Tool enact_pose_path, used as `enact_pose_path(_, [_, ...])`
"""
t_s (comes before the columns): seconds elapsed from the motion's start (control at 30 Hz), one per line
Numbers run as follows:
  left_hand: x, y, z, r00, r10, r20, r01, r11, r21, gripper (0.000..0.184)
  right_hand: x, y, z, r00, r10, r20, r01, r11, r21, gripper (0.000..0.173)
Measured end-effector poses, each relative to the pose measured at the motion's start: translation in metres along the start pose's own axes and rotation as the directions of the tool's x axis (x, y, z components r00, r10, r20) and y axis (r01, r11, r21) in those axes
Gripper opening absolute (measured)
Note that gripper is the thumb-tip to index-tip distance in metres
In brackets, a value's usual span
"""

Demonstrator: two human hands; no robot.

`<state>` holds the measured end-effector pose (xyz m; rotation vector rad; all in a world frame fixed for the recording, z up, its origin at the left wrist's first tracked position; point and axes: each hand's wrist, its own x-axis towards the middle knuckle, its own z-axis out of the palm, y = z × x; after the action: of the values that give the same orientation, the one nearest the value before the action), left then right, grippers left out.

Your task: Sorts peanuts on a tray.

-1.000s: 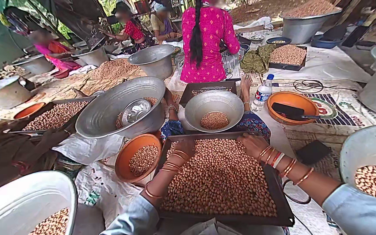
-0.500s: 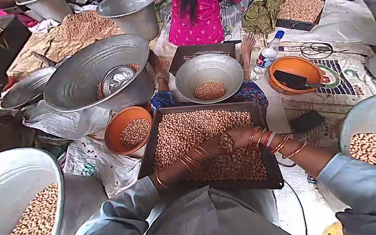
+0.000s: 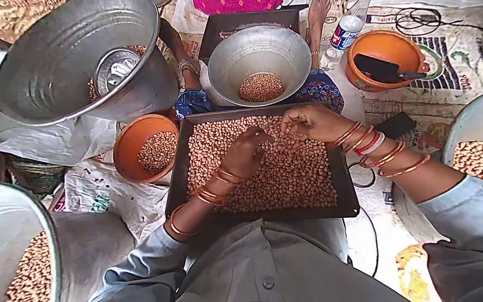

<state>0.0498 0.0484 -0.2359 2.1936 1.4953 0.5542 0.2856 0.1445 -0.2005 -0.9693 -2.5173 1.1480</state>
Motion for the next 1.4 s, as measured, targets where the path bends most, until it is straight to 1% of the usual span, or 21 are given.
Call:
enact_pose_path(0.07, [-0.007,0.01,0.017,0.993,0.096,0.068,-0.095,0.995,-0.018,0.02,-0.001,0.003,-0.002,0.999,-0.035,-0.011,0.033,0.992,-0.126,0.022])
enact_pose_path(0.13, [-0.014,0.024,0.03,0.974,0.147,0.173,-0.144,0.989,-0.03,0.007,-0.001,0.007,-0.004,0.999,-0.037,0.018,0.04,0.966,-0.255,0.017])
enact_pose_path(0.2, [-0.02,0.034,0.043,0.953,0.167,0.253,-0.168,0.986,-0.02,0.01,-0.001,0.008,-0.004,0.996,0.033,0.084,-0.001,0.937,-0.35,0.013])
enact_pose_path(0.3, [-0.025,0.04,0.056,0.934,0.182,0.306,-0.211,0.975,0.064,0.016,0.0,0.0,0.003,0.975,0.124,0.186,-0.028,0.892,-0.451,0.009])
enact_pose_path(0.37, [-0.028,0.041,0.058,0.929,0.199,0.312,-0.234,0.969,0.08,0.016,-0.001,-0.005,0.013,0.958,0.136,0.251,0.004,0.872,-0.489,0.008])
enact_pose_path(0.43, [-0.033,0.04,0.063,0.93,0.238,0.281,-0.272,0.958,0.088,0.016,-0.003,-0.01,0.023,0.948,0.127,0.293,0.042,0.859,-0.51,0.009])
enact_pose_path(0.5, [-0.036,0.041,0.063,0.922,0.225,0.316,-0.248,0.968,0.034,0.018,-0.005,-0.01,0.035,0.943,0.107,0.316,0.077,0.853,-0.517,0.009])
enact_pose_path(0.57, [-0.035,0.038,0.055,0.916,0.184,0.356,-0.172,0.983,-0.066,0.019,-0.005,-0.009,0.045,0.938,0.083,0.338,0.114,0.844,-0.523,0.009])
enact_pose_path(0.63, [-0.029,0.029,0.038,0.94,0.123,0.318,-0.073,0.984,-0.163,0.016,-0.005,-0.01,0.052,0.929,0.094,0.359,0.125,0.833,-0.54,0.006])
enact_pose_path(0.67, [-0.025,0.022,0.027,0.955,0.076,0.286,-0.027,0.985,-0.171,0.013,-0.006,-0.01,0.055,0.927,0.092,0.364,0.131,0.829,-0.543,0.006])
enact_pose_path(0.73, [-0.017,0.007,0.007,0.988,-0.019,0.155,0.032,0.996,-0.083,0.01,-0.007,-0.005,0.06,0.935,0.041,0.353,0.169,0.823,-0.543,0.005])
enact_pose_path(0.8, [-0.014,-0.002,-0.008,0.997,-0.063,0.05,0.061,0.997,0.036,0.013,-0.007,-0.004,0.061,0.931,0.023,0.364,0.187,0.826,-0.531,0.005])
enact_pose_path(0.9, [-0.012,-0.006,-0.014,0.998,-0.056,0.031,0.052,0.992,0.114,0.015,-0.002,-0.007,0.059,0.907,0.089,0.411,0.16,0.831,-0.532,0.01])
enact_pose_path(0.97, [-0.003,-0.012,-0.001,0.998,-0.031,0.05,0.023,0.989,0.143,0.013,0.001,-0.005,0.052,0.92,0.096,0.38,0.114,0.863,-0.493,0.012])
enact_pose_path(1.0, [0.003,-0.017,0.009,0.998,-0.027,0.058,0.018,0.986,0.166,0.013,0.002,-0.003,0.045,0.944,0.067,0.323,0.089,0.891,-0.445,0.013])
enact_pose_path(1.1, [0.01,-0.024,0.032,0.998,-0.005,0.07,-0.01,0.977,0.212,0.013,0.005,0.006,0.023,0.998,0.003,0.057,0.006,0.988,-0.153,0.016])
enact_pose_path(1.17, [0.008,-0.023,0.036,0.997,0.005,0.075,-0.021,0.976,0.216,0.015,0.008,0.01,0.014,0.996,0.05,-0.078,-0.045,0.997,0.056,0.013])
enact_pose_path(1.2, [0.007,-0.023,0.037,0.997,0.02,0.072,-0.036,0.974,0.223,0.015,0.009,0.01,0.012,0.99,0.087,-0.113,-0.076,0.992,0.1,0.01])
enact_pose_path(1.27, [0.006,-0.027,0.042,0.996,0.056,0.07,-0.072,0.968,0.241,0.015,0.01,0.01,0.016,0.987,0.119,-0.107,-0.116,0.993,0.037,0.007])
enact_pose_path(1.3, [0.006,-0.028,0.044,0.995,0.063,0.073,-0.079,0.967,0.242,0.016,0.01,0.011,0.02,0.99,0.116,-0.082,-0.12,0.992,-0.035,0.007])
enact_pose_path(1.4, [0.004,-0.029,0.048,0.997,0.044,0.066,-0.059,0.968,0.245,0.02,0.011,0.007,0.038,0.989,0.134,0.059,-0.111,0.951,-0.29,0.014])
